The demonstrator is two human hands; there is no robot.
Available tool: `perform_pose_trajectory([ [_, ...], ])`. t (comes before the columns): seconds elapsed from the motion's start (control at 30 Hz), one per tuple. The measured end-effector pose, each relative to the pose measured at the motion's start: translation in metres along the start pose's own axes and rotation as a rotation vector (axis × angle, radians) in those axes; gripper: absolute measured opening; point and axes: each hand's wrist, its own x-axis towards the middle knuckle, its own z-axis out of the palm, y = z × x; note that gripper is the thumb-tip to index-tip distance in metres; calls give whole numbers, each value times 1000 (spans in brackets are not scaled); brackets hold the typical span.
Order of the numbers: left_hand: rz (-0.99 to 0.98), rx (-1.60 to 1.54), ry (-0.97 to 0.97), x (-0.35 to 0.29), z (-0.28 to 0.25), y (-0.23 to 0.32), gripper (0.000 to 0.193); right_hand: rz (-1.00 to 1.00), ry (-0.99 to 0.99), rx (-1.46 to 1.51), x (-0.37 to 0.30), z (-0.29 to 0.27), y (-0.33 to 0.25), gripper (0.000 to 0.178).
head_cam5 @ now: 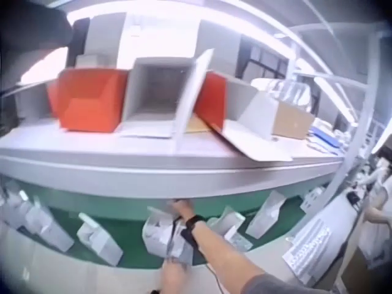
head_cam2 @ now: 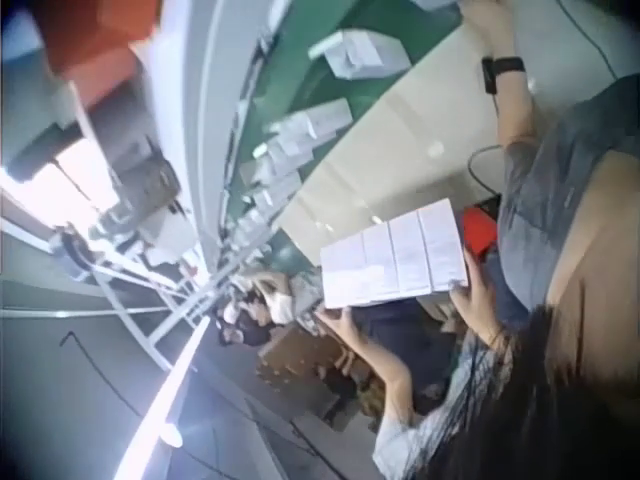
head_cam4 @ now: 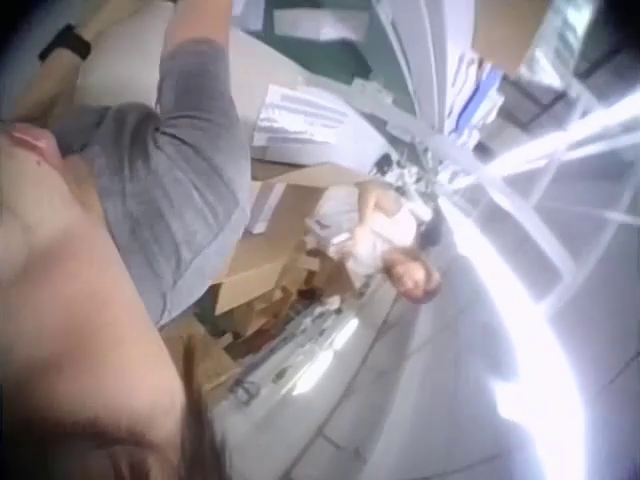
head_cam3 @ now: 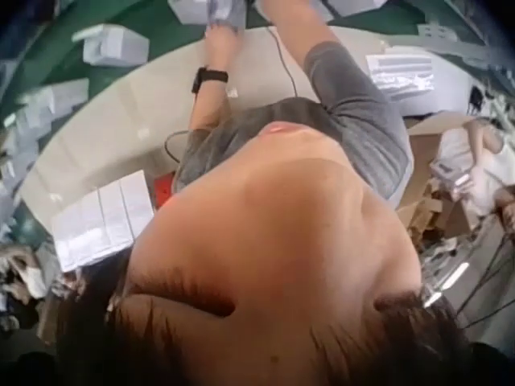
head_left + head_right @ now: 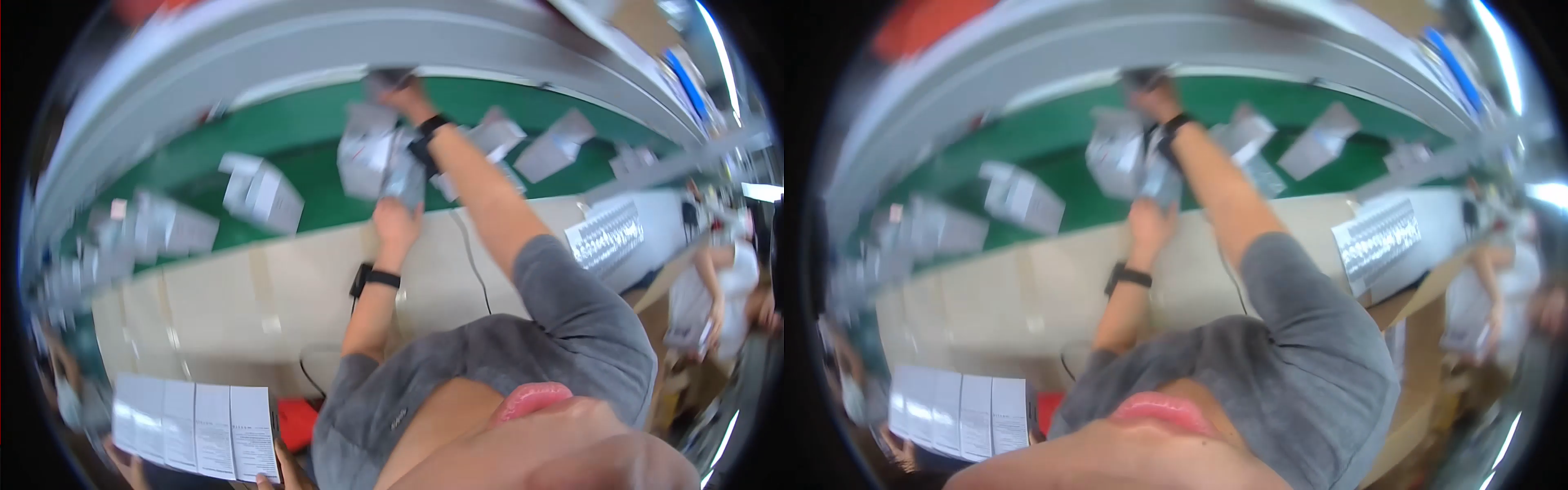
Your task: The person packs handheld fans by placing each fan into a small white box, closing the lid, and then stacking the boxed fans into a larger cardboard box.
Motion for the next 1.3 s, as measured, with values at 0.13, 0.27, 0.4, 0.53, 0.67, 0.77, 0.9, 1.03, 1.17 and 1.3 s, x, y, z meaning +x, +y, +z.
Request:
perform_pose_trajectory([
  [0.13,41,95,45,1,12,-27,49,243,-119,-263,-21,39,-14,115],
  [0.27,211,-134,-38,11,24,43,51,548,524,-132,-14,-52,-10,98],
  [0.4,112,-348,-96,-74,-35,41,44,616,-66,930,-137,-78,-121,57],
  [0.53,344,-415,-258,-125,-52,78,36,491,-376,799,-232,-209,-173,30],
  [0.67,240,-462,-781,-164,-59,101,32,192,-259,161,-332,-331,-215,28],
  [0.77,237,-383,-1089,-174,-67,133,30,145,-8,-801,-413,-412,-255,34],
  [0.9,683,-234,-1067,-176,-69,181,30,779,196,-1358,-498,-485,-272,34],
  [1.03,922,-359,-987,-170,-68,241,29,1209,123,-1379,-592,-542,-248,25],
  [1.17,834,-695,-1128,-177,-66,297,25,1313,-5,-1101,-652,-563,-180,23],
  [1.3,454,-999,-1741,-201,-42,339,23,1265,-51,-744,-693,-567,-88,30],
])
